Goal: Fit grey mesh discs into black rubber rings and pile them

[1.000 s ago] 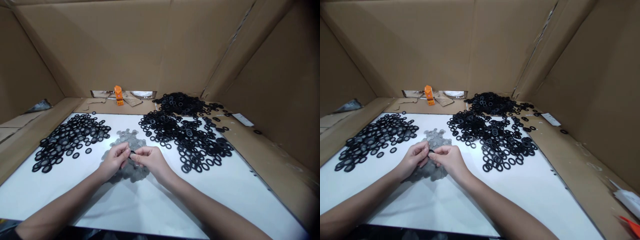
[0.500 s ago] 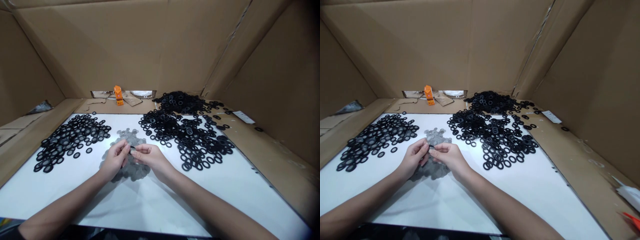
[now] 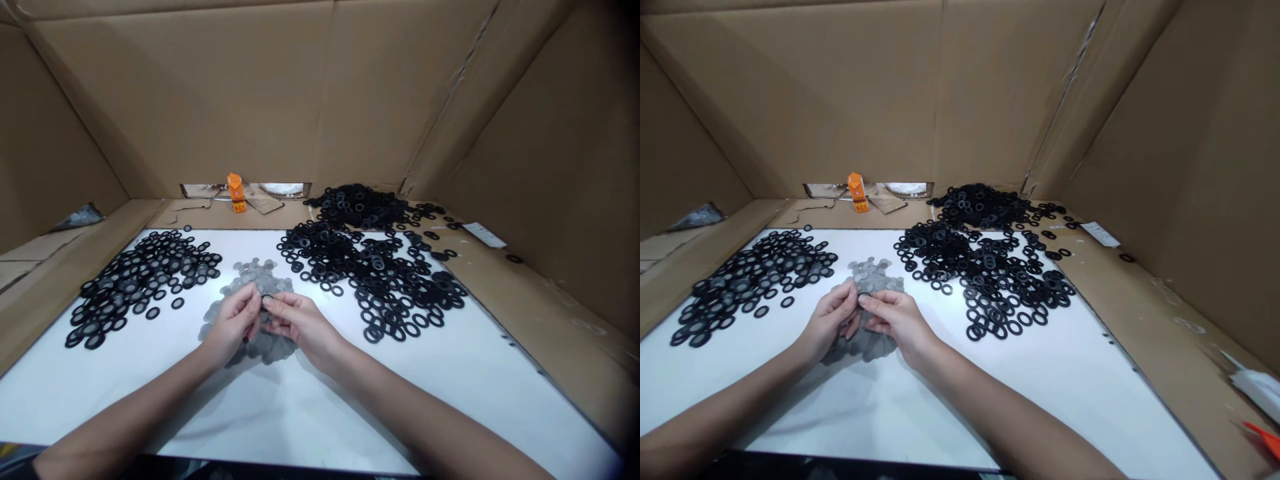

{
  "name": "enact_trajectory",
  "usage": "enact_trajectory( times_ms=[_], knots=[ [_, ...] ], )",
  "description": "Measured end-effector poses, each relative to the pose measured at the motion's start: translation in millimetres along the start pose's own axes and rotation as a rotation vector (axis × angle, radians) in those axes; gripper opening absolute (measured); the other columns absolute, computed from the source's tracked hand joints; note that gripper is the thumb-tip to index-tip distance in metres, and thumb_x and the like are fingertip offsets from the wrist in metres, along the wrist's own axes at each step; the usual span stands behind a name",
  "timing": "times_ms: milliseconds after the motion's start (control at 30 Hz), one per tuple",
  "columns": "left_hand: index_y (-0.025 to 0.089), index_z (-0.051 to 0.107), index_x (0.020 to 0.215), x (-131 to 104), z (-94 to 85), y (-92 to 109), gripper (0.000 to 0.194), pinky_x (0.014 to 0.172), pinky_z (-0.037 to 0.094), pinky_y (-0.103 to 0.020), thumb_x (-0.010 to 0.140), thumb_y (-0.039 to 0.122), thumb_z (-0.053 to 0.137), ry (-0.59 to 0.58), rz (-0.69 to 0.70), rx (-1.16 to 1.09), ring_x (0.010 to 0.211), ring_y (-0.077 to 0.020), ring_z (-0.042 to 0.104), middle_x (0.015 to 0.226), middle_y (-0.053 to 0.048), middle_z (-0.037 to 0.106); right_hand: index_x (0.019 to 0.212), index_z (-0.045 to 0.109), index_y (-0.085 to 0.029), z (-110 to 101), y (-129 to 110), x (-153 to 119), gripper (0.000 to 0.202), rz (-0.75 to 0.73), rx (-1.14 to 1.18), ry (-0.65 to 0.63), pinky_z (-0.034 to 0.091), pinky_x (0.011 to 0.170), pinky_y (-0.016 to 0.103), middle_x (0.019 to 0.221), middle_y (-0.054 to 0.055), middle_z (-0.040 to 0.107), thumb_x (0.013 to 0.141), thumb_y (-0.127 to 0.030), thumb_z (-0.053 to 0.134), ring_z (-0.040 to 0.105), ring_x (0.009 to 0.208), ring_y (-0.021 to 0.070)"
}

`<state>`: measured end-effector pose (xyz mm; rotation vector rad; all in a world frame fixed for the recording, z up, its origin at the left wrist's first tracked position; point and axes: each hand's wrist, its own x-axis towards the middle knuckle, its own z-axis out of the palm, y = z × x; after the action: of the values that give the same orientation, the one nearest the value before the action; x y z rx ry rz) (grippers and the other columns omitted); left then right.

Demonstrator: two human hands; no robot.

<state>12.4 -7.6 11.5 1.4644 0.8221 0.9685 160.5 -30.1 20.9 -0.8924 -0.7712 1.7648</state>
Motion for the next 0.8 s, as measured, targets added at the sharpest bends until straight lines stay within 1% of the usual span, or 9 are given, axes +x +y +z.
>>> enact_trajectory(
  times_ms=[133, 200, 300, 433, 600, 667, 800],
  knots=[
    [0.019, 0.037, 0.066, -1, 0.8, -2, 0.039, 0.039, 0.024, -0.018, 0.089, 0.049, 0.048, -0.012, -0.010, -0.007, 0.035, -0.0057, 0.036, 0.043, 0.010, 0.035, 0.073, 0.066, -0.014, 2, 2, -2, 0.027, 0.003, 0.029, 0.020, 0.046, 0.065, 0.023, 0.067, -0.001, 0.062, 0.065, -0.036, 0.079, 0.057, 0.060, 0.0085],
    [0.019, 0.037, 0.066, -1, 1.0, -1, 0.040, 0.040, 0.023, -0.019, 0.089, 0.050, 0.047, -0.007, -0.012, -0.011, 0.035, -0.0058, 0.035, 0.042, 0.010, 0.035, 0.073, 0.066, -0.014, 3, 2, -3, 0.028, 0.000, 0.013, 0.024, 0.045, 0.064, 0.023, 0.067, -0.001, 0.062, 0.064, -0.037, 0.079, 0.057, 0.059, 0.0091],
    [0.019, 0.038, 0.067, -1, 1.1, 1, 0.039, 0.040, 0.023, -0.019, 0.089, 0.049, 0.047, 0.019, -0.010, 0.013, 0.036, -0.0061, 0.032, 0.041, 0.010, 0.035, 0.072, 0.068, -0.013, 4, 0, -4, 0.026, -0.018, -0.034, 0.035, 0.045, 0.065, 0.024, 0.066, -0.001, 0.062, 0.063, -0.035, 0.080, 0.055, 0.058, 0.0082],
    [0.020, 0.037, 0.064, -3, 3.1, 8, 0.040, 0.041, 0.027, -0.021, 0.088, 0.050, 0.048, 0.078, 0.029, 0.124, 0.039, -0.0079, 0.032, 0.043, 0.008, 0.037, 0.072, 0.070, -0.013, 3, -3, -4, 0.026, -0.048, -0.063, 0.060, 0.045, 0.068, 0.025, 0.072, 0.001, 0.064, 0.060, -0.033, 0.081, 0.058, 0.065, 0.0107],
    [0.021, 0.038, 0.058, -4, 6.0, 14, 0.045, 0.040, 0.028, -0.022, 0.084, 0.054, 0.052, 0.160, 0.072, 0.209, 0.041, -0.0094, 0.032, 0.043, 0.005, 0.037, 0.065, 0.069, -0.014, -1, -10, -3, 0.023, -0.094, -0.270, 0.052, 0.036, 0.053, 0.022, 0.058, -0.002, 0.059, 0.062, -0.034, 0.079, 0.049, 0.055, 0.0090],
    [0.021, 0.038, 0.057, -4, 5.7, 14, 0.045, 0.040, 0.029, -0.022, 0.084, 0.054, 0.051, 0.169, 0.079, 0.227, 0.041, -0.0096, 0.033, 0.043, 0.005, 0.038, 0.064, 0.068, -0.014, -3, -12, -2, 0.022, -0.108, -0.328, 0.059, 0.034, 0.052, 0.022, 0.056, -0.002, 0.059, 0.062, -0.034, 0.079, 0.048, 0.053, 0.0090],
    [0.020, 0.039, 0.056, -5, 4.2, 12, 0.043, 0.042, 0.029, -0.022, 0.086, 0.049, 0.050, 0.177, 0.098, 0.277, 0.041, -0.0094, 0.034, 0.043, 0.005, 0.039, 0.065, 0.069, -0.015, -6, -14, -1, 0.021, -0.129, -0.391, 0.043, 0.036, 0.053, 0.024, 0.058, -0.001, 0.060, 0.062, -0.033, 0.078, 0.050, 0.054, 0.0104]
  ],
)
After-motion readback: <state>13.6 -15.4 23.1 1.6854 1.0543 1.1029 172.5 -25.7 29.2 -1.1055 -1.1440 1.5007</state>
